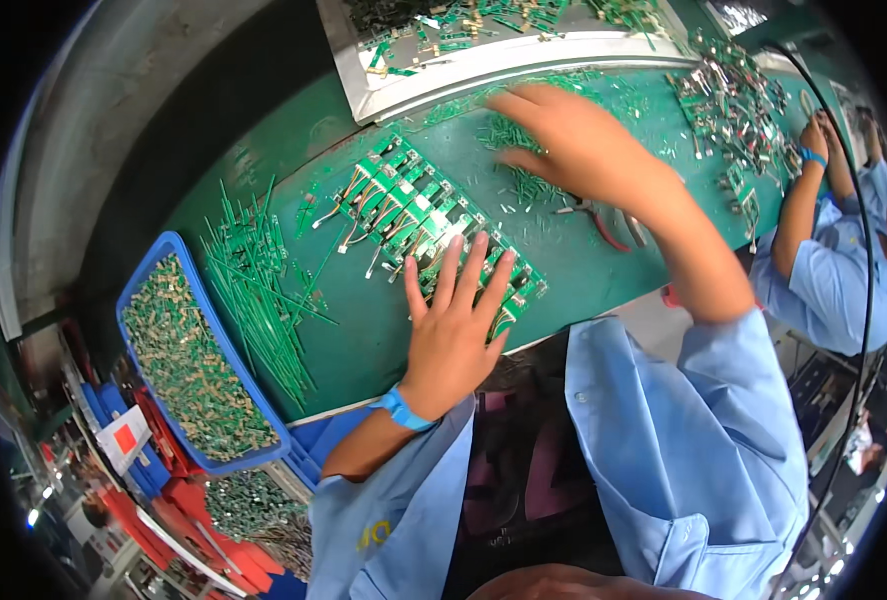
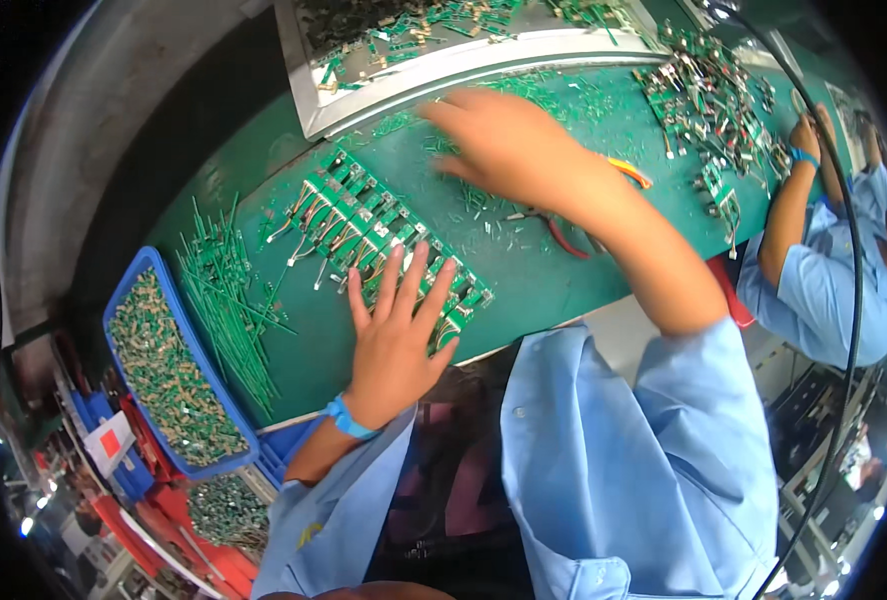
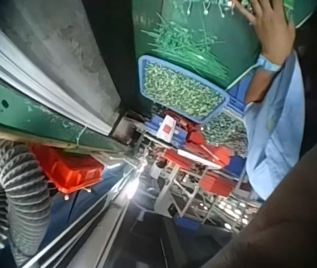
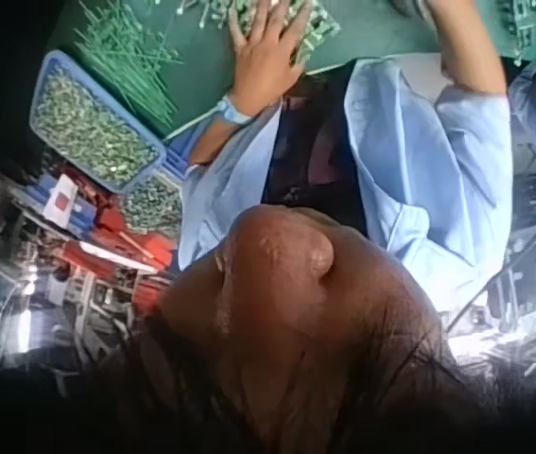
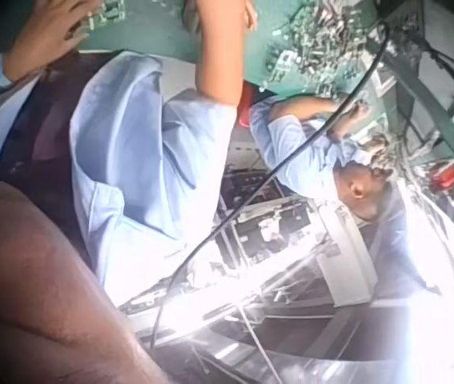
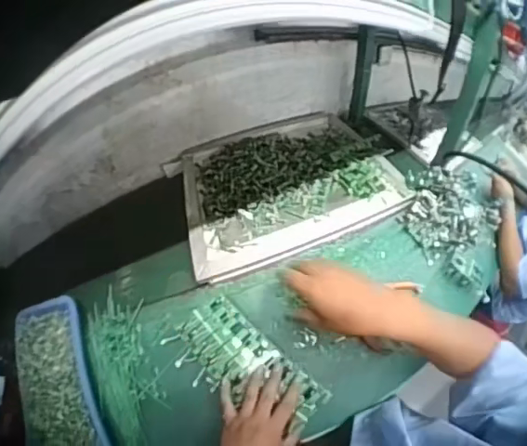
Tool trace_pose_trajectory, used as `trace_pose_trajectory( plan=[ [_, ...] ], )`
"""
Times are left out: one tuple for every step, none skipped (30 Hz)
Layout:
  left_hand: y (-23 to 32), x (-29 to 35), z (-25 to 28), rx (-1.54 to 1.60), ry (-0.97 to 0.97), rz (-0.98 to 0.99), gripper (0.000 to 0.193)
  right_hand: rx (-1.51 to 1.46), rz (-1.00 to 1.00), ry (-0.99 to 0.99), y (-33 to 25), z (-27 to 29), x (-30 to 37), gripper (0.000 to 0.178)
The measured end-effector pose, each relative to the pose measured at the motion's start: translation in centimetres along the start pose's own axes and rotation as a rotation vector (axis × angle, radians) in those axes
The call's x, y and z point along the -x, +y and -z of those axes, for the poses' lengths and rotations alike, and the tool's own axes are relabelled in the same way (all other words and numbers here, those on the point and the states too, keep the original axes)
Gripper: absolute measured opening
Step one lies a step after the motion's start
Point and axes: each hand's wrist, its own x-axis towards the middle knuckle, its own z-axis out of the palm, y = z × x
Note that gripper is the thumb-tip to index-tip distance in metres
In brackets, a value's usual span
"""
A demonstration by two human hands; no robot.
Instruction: Manually assembling electronic components and trimming wire leads on printed circuit boards.
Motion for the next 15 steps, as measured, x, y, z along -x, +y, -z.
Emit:
trace_pose_trajectory(
  plan=[
    [-0.7, 0.0, -0.2, -0.012, -0.06, -0.005, 0.086, -0.061, -0.11, -0.065, 0.4, 0.7, 3.7, 0.081],
    [-1.4, 0.0, -0.1, 0.0, -0.063, 0.004, 0.086, 0.012, -0.17, -0.081, 0.6, 1.1, 7.0, 0.09],
    [-2.2, 0.2, 0.4, -0.023, -0.081, -0.046, 0.085, 0.084, -0.231, -0.098, 0.6, 1.4, 10.1, 0.099],
    [-3.2, 0.5, 0.8, -0.054, -0.1, -0.08, 0.084, 0.115, -0.3, -0.173, 0.8, 1.1, 12.4, 0.111],
    [-3.9, 0.8, 1.2, -0.085, -0.121, -0.114, 0.083, 0.132, -0.328, -0.18, 1.0, 0.9, 14.1, 0.109],
    [-4.2, 1.3, 1.3, -0.112, -0.141, -0.156, 0.083, 0.155, -0.359, -0.188, 0.7, 0.8, 15.1, 0.107],
    [-4.1, 1.2, 1.4, -0.108, -0.153, -0.147, 0.083, 0.143, -0.36, -0.198, 0.8, 0.6, 15.6, 0.107],
    [-3.9, 1.1, 1.5, -0.128, -0.154, -0.141, 0.08, 0.153, -0.368, -0.173, 0.9, 0.4, 16.0, 0.105],
    [-3.7, 1.0, 1.6, -0.147, -0.153, -0.135, 0.077, 0.164, -0.376, -0.147, 0.9, 0.2, 16.4, 0.104],
    [-3.4, 1.0, 1.6, -0.167, -0.151, -0.13, 0.075, 0.178, -0.383, -0.122, 0.9, 0.0, 16.7, 0.102],
    [-3.1, 1.1, 1.5, -0.186, -0.146, -0.123, 0.072, 0.192, -0.388, -0.096, 0.8, -0.1, 16.8, 0.101],
    [-2.9, 1.0, 1.3, -0.18, -0.15, -0.126, 0.072, 0.193, -0.393, -0.101, 0.7, -0.1, 16.9, 0.101],
    [-2.4, 1.1, 1.1, -0.201, -0.13, -0.121, 0.069, 0.181, -0.391, -0.087, 0.6, -0.1, 16.8, 0.092],
    [-1.8, 1.3, 0.8, -0.22, -0.108, -0.115, 0.066, 0.17, -0.387, -0.075, 0.4, -0.1, 16.6, 0.083],
    [-1.4, 1.6, 0.6, -0.24, -0.086, -0.107, 0.063, 0.16, -0.381, -0.063, 0.2, 0.0, 16.4, 0.074]
  ],
)
